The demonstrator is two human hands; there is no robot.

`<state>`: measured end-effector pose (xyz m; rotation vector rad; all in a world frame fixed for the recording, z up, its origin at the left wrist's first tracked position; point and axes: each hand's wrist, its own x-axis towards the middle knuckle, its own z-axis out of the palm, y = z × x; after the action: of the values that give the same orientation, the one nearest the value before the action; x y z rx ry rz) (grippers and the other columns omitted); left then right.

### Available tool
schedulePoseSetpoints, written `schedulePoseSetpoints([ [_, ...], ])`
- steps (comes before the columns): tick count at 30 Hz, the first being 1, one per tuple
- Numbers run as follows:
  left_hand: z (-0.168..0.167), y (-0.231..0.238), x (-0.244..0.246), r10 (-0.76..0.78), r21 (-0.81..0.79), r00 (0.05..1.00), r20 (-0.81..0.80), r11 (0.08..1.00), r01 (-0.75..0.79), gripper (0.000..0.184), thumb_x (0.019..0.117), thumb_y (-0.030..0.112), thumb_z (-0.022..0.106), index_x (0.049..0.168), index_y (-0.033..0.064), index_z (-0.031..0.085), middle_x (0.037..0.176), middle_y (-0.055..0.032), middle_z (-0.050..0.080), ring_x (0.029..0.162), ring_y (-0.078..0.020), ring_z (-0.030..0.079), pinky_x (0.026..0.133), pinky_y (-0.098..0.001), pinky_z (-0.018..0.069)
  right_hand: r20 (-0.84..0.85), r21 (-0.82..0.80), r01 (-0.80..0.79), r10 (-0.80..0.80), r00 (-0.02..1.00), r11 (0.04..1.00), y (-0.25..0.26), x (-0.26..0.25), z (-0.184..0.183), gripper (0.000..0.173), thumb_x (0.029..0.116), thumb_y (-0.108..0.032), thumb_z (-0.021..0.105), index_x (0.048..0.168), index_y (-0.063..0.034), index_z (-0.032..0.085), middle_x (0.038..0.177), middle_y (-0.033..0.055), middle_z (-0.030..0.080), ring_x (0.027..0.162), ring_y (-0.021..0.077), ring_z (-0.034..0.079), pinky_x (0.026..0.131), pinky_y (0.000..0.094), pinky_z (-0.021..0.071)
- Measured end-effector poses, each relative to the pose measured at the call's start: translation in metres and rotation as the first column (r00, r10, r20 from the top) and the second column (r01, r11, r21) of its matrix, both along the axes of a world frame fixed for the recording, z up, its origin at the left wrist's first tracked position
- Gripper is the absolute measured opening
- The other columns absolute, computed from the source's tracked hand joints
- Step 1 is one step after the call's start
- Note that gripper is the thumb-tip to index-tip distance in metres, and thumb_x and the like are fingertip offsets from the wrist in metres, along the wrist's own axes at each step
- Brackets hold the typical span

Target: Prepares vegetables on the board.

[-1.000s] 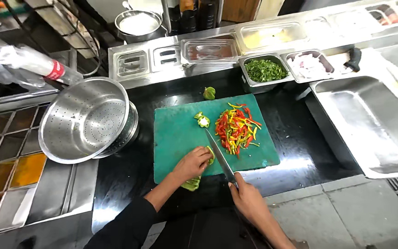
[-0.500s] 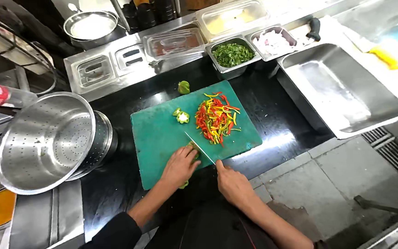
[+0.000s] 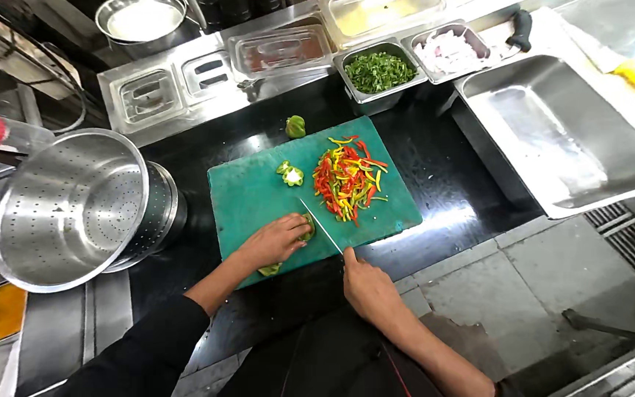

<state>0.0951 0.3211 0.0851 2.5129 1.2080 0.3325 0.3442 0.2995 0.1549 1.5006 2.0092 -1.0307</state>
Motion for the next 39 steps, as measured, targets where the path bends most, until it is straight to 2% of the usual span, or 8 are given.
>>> schedulePoseSetpoints([
  [6,0.006,0.004,0.006,0.040,-0.066,0.999,-0.019,0.997,-0.041,0.031,0.0991,0.026,0.066,0.122,0.0058,0.070,0.128,-0.0125,0.066,0.128,-0.0288,0.059,0.112,-0.0418,0.0457,-0.009,0.028,0.025,-0.025,1.000,0.999,-0.004,-0.005,-0.014,0.032,0.1094,-0.020,0.036,0.139,-0.0089,0.043,0.115,0.0198,0.065,0.100,0.0375,0.070,0.082,0.0508,0.0563],
  [10,0.009,0.005,0.009,0.031,-0.049,0.999,-0.025,0.998,-0.032,0.030,0.0982,0.026,0.067,0.119,0.0048,0.071,0.125,-0.0139,0.068,0.125,-0.0307,0.061,0.108,-0.0439,0.0486,-0.002,0.045,0.004,-0.004,1.000,0.999,-0.010,-0.001,0.003,0.030,0.1086,-0.019,0.037,0.135,-0.0081,0.046,0.112,0.0188,0.066,0.095,0.0364,0.071,0.079,0.0494,0.0569],
  [17,0.002,0.003,0.007,0.020,-0.014,1.000,0.012,1.000,-0.020,0.030,0.0981,0.025,0.066,0.119,0.0038,0.070,0.125,-0.0146,0.067,0.126,-0.0312,0.060,0.111,-0.0423,0.0464,0.051,0.047,-0.024,0.021,0.998,0.999,-0.013,-0.001,0.011,0.031,0.1118,-0.024,0.034,0.137,-0.0083,0.046,0.112,0.0187,0.066,0.097,0.0363,0.071,0.080,0.0491,0.0573],
  [21,0.001,0.002,0.005,0.015,-0.003,1.000,0.018,1.000,-0.015,0.026,0.0974,0.023,0.067,0.115,0.0036,0.070,0.123,-0.0145,0.067,0.125,-0.0314,0.061,0.110,-0.0427,0.0467,0.093,0.058,-0.051,0.046,0.995,0.997,-0.014,-0.003,0.020,0.029,0.1106,-0.020,0.035,0.134,-0.0081,0.048,0.111,0.0182,0.067,0.096,0.0355,0.072,0.078,0.0482,0.0574],
  [26,0.005,0.004,0.007,0.009,-0.015,1.000,0.020,1.000,-0.008,0.028,0.0972,0.021,0.067,0.117,0.0019,0.070,0.125,-0.0152,0.068,0.126,-0.0314,0.060,0.111,-0.0408,0.0459,0.130,0.090,-0.071,0.059,0.990,0.993,-0.008,-0.013,0.007,0.029,0.1111,-0.023,0.036,0.135,-0.0094,0.046,0.109,0.0172,0.067,0.095,0.0343,0.072,0.078,0.0473,0.0574],
  [31,0.004,0.003,0.007,0.000,0.008,0.999,0.041,1.000,0.000,0.024,0.0953,0.018,0.069,0.113,0.0017,0.071,0.120,-0.0148,0.069,0.122,-0.0314,0.063,0.107,-0.0403,0.0485,0.147,0.058,-0.085,0.076,0.986,0.995,-0.010,-0.011,0.021,0.031,0.1114,-0.024,0.034,0.136,-0.0094,0.047,0.114,0.0168,0.067,0.098,0.0336,0.072,0.080,0.0468,0.0576],
  [36,0.002,0.003,0.006,0.010,-0.027,0.999,0.047,1.000,-0.009,0.028,0.0964,0.020,0.069,0.118,0.0020,0.071,0.126,-0.0150,0.068,0.128,-0.0319,0.060,0.112,-0.0408,0.0452,0.074,0.152,-0.043,0.032,0.997,0.987,-0.002,-0.021,-0.013,0.027,0.1095,-0.018,0.040,0.133,-0.0083,0.046,0.107,0.0183,0.067,0.092,0.0354,0.072,0.077,0.0485,0.0582],
  [39,-0.001,0.003,0.004,0.004,-0.001,0.997,0.071,1.000,-0.004,0.027,0.0961,0.021,0.069,0.116,0.0021,0.071,0.124,-0.0160,0.068,0.126,-0.0320,0.061,0.111,-0.0408,0.0458,0.084,0.123,-0.059,0.049,0.995,0.991,0.000,-0.016,-0.004,0.029,0.1106,-0.022,0.040,0.135,-0.0092,0.046,0.111,0.0181,0.067,0.096,0.0354,0.072,0.079,0.0484,0.0578],
])
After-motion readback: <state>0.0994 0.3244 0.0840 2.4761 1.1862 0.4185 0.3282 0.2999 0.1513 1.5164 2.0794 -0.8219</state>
